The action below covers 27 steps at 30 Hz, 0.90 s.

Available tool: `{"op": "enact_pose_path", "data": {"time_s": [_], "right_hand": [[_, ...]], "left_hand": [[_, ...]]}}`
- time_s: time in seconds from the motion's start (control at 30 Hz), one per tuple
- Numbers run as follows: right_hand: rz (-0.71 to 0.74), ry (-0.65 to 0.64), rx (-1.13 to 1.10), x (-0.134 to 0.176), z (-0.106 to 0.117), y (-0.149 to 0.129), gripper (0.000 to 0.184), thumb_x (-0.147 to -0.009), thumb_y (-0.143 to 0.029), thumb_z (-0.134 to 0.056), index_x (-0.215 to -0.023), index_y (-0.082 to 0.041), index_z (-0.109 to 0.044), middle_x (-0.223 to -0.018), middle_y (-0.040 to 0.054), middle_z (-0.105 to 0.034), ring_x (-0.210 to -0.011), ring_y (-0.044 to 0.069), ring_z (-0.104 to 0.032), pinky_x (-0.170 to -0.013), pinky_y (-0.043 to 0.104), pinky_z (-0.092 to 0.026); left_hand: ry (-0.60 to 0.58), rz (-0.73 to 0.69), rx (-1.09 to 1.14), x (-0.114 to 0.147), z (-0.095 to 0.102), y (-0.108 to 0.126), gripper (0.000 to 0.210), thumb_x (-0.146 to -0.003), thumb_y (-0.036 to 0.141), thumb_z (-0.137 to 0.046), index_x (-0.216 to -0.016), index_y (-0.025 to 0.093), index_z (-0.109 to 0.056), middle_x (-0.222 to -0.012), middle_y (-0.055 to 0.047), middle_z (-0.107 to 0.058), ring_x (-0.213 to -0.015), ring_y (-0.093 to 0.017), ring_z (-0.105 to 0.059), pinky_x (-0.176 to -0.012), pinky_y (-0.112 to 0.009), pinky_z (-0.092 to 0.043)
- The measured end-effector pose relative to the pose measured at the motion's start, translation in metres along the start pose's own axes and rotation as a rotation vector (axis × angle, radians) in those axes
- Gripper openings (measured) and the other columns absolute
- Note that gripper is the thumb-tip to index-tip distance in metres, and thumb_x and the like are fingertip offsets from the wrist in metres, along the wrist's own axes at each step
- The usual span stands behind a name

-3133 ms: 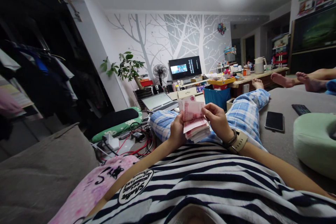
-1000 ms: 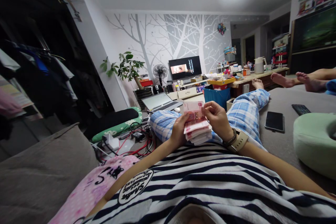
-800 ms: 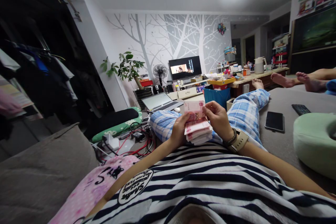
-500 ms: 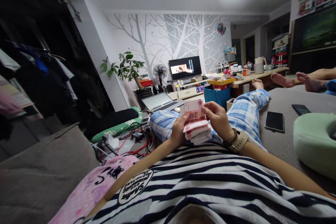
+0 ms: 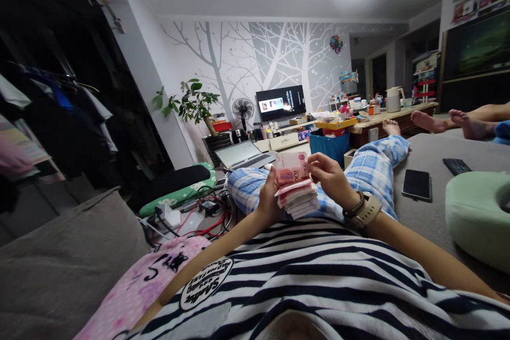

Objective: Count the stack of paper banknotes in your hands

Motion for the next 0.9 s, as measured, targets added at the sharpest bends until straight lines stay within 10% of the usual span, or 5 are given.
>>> {"op": "enact_pose_path", "data": {"time_s": [0.27, 0.5, 0.9], "right_hand": [[0.341, -0.460, 0.386, 0.007, -0.021, -0.033, 0.027, -0.104, -0.047, -0.077, -0.117, -0.025, -0.086, -0.115, 0.0112, -0.084, -0.094, 0.024, -0.075, -0.077, 0.036, -0.060], [0.691, -0.438, 0.658, 0.015, -0.044, -0.044, 0.016, -0.107, -0.036, -0.075, -0.116, -0.026, -0.083, -0.125, 0.0146, -0.078, -0.118, 0.030, -0.073, -0.110, 0.051, -0.059], [0.486, -0.340, 0.259, -0.024, -0.043, -0.041, 0.037, -0.099, -0.057, -0.085, -0.116, -0.024, -0.092, -0.115, 0.0119, -0.084, -0.108, 0.028, -0.080, -0.102, 0.045, -0.066]], "left_hand": [[0.085, 0.137, 0.061, -0.003, 0.014, 0.008, 0.068, -0.106, 0.072, -0.061, -0.096, 0.008, -0.084, -0.104, -0.024, -0.087, -0.109, -0.039, -0.085, -0.105, -0.049, -0.066], [0.066, 0.243, 0.107, -0.002, 0.008, 0.005, 0.077, -0.120, 0.055, -0.029, -0.103, 0.003, -0.083, -0.089, -0.021, -0.084, -0.078, -0.029, -0.082, -0.084, -0.039, -0.065], [-0.284, 0.192, -0.277, 0.006, -0.007, 0.029, 0.074, -0.095, 0.084, -0.070, -0.129, 0.018, -0.078, -0.105, -0.013, -0.086, -0.069, -0.025, -0.082, -0.050, -0.025, -0.048]]}}
Point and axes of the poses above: each hand's wrist, its own x-axis away from the middle knuckle, its own z-axis out of the back of the hand, y = z × x, the point moved 10 cm from there along -x, towards the middle knuckle
